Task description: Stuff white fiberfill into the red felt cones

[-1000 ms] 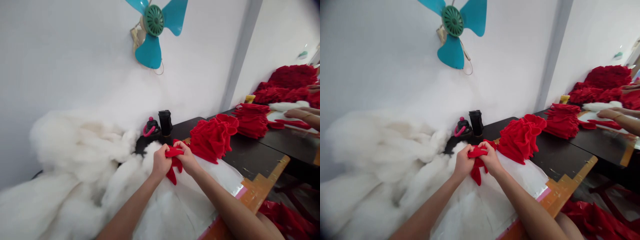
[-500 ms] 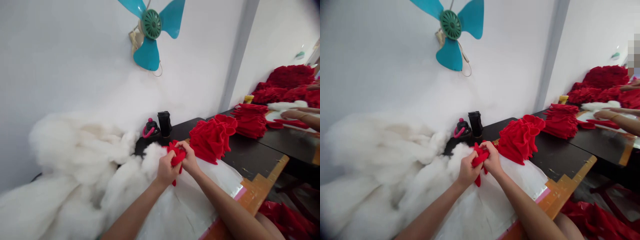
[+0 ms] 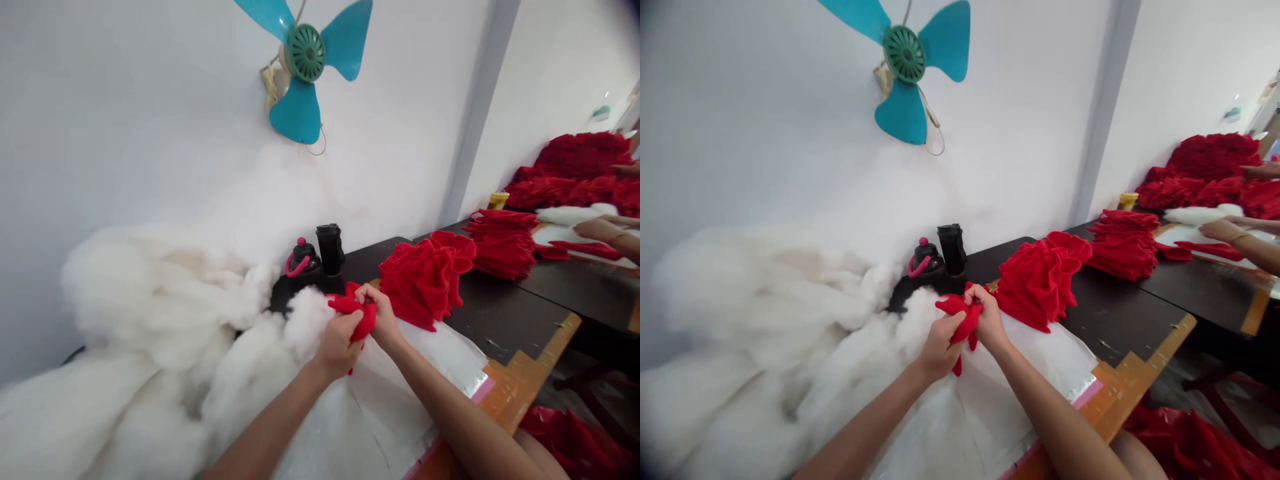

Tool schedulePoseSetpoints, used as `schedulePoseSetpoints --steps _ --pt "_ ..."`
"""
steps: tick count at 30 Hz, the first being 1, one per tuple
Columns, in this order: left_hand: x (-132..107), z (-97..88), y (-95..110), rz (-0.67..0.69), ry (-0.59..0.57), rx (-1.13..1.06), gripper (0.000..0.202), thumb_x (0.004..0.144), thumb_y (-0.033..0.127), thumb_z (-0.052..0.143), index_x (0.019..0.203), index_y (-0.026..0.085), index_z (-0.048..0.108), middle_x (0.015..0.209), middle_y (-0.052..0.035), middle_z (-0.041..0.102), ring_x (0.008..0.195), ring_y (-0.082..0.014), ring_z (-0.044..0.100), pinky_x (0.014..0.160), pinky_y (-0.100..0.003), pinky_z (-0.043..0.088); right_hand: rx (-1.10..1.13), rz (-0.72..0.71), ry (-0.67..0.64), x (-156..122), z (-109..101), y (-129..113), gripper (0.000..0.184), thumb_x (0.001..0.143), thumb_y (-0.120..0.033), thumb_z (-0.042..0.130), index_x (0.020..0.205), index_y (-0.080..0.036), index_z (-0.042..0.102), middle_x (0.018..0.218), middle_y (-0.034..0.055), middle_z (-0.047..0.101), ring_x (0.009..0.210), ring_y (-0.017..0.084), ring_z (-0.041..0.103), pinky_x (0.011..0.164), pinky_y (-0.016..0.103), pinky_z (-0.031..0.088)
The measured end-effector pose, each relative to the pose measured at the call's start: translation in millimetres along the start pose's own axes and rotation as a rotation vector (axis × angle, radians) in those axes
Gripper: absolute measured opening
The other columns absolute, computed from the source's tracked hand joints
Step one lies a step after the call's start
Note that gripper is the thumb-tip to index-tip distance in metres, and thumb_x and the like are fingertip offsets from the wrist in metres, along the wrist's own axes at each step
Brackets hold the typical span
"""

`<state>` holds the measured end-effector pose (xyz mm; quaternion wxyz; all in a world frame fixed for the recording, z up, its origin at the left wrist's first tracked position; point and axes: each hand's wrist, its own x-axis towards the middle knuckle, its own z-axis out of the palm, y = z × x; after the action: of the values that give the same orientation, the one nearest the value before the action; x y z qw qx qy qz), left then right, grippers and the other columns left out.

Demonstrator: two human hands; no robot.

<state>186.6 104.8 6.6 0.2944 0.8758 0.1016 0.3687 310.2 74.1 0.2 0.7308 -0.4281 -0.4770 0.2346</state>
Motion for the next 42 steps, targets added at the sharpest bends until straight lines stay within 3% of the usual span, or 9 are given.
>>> schedulePoseSetpoints --steps 4,10,14,18,21,28,33,37,42 --pt "-0.5 3.7 3.0 0.076 -0.02 0.111 0.022 0.086 0.014 0.042 0.065 0.019 0.043 0.064 -0.0021 0.053 0.062 -0.0166 0.046 0.066 -0.031 0.036 -0.011 0.036 0.126 1.9 -0.2 3.4 0.013 0.073 -0.02 0.049 0.063 -0.021 0.04 0.068 -0.0013 0.05 0.065 0.014 0.045 0.063 0.026 0.039" --pt "4.7 -4.1 -0.3 -0.18 0.122 -0.155 0.018 0.093 0.029 0.044 0.093 0.019 0.059 0.078 -0.0029 0.061 0.069 -0.0163 0.054 0.063 -0.027 0.041 0.074 -0.001 -0.158 0.0 -0.8 -22.1 0.016 0.069 -0.015 0.058 0.074 -0.021 0.045 0.094 0.0031 0.061 0.09 0.018 0.056 0.082 0.031 0.044" --pt "7.1 -10.5 2.4 -0.238 0.052 -0.275 0.023 0.094 0.033 0.042 0.098 0.017 0.058 0.078 -0.0016 0.061 0.066 -0.0135 0.054 0.06 -0.024 0.041 0.072 0.042 -0.222 1.5 -5.0 -18.5 0.016 0.067 -0.015 0.056 0.074 -0.021 0.043 0.079 -0.0014 0.054 0.07 0.012 0.049 0.063 0.024 0.039" --pt "2.9 -7.6 8.8 -0.155 -0.111 -0.076 0.013 0.089 0.024 0.045 0.082 0.017 0.052 0.062 0.0023 0.051 0.054 -0.0106 0.045 0.054 -0.022 0.032 -0.069 0.042 -0.125 1.9 -5.5 8.8 0.019 0.063 -0.015 0.05 0.059 -0.02 0.032 0.059 -0.0045 0.037 0.057 0.009 0.032 0.053 0.023 0.026" --pt "1.1 -4.0 9.4 -0.119 -0.135 -0.008 0.013 0.086 0.02 0.045 0.074 0.018 0.046 0.059 0.0031 0.049 0.053 -0.0104 0.043 0.054 -0.023 0.03 -0.129 0.073 0.03 0.8 -4.5 21.1 0.023 0.063 -0.017 0.047 0.055 -0.021 0.025 0.054 -0.0051 0.029 0.054 0.009 0.027 0.051 0.023 0.023" --pt "17.3 -23.0 -7.4 -0.327 0.16 -0.082 0.018 0.09 0.028 0.045 0.075 0.018 0.049 0.07 0.0021 0.053 0.065 -0.0125 0.05 0.06 -0.023 0.037 -0.031 0.056 -0.093 4.6 -7.5 -3.1 0.016 0.067 -0.019 0.065 0.071 -0.02 0.049 0.068 -0.0027 0.053 0.065 0.013 0.049 0.061 0.024 0.04" --pt "19.4 -32.9 -7.0 -0.327 0.136 0.0 0.006 0.082 0.022 0.053 0.087 0.02 0.05 0.069 0.0046 0.055 0.062 -0.0127 0.052 0.061 -0.023 0.038 0.036 0.087 -0.051 3.6 -4.3 -6.8 0.027 0.073 -0.037 0.072 0.077 -0.02 0.05 0.073 -0.0009 0.055 0.067 0.014 0.053 0.062 0.025 0.043" --pt "18.1 -32.3 -4.2 -0.325 0.111 0.063 0.03 0.072 0.011 0.054 0.1 0.023 0.053 0.08 0.003 0.063 0.07 -0.0152 0.059 0.066 -0.025 0.041 -0.013 -0.01 -0.155 -1.9 -0.2 -7.9 0.022 0.08 -0.037 0.066 0.081 -0.02 0.052 0.079 0.001 0.054 0.075 0.015 0.053 0.069 0.027 0.044" --pt "18.5 -36.6 -7.6 -0.305 0.107 0.095 0.034 0.073 0.012 0.053 0.104 0.024 0.061 0.093 0.0006 0.069 0.082 -0.0175 0.062 0.071 -0.025 0.042 -0.087 -0.051 -0.38 -11.3 4.3 -19.7 0.017 0.085 -0.033 0.06 0.081 -0.02 0.051 0.08 0.0011 0.05 0.071 0.013 0.046 0.062 0.025 0.039"
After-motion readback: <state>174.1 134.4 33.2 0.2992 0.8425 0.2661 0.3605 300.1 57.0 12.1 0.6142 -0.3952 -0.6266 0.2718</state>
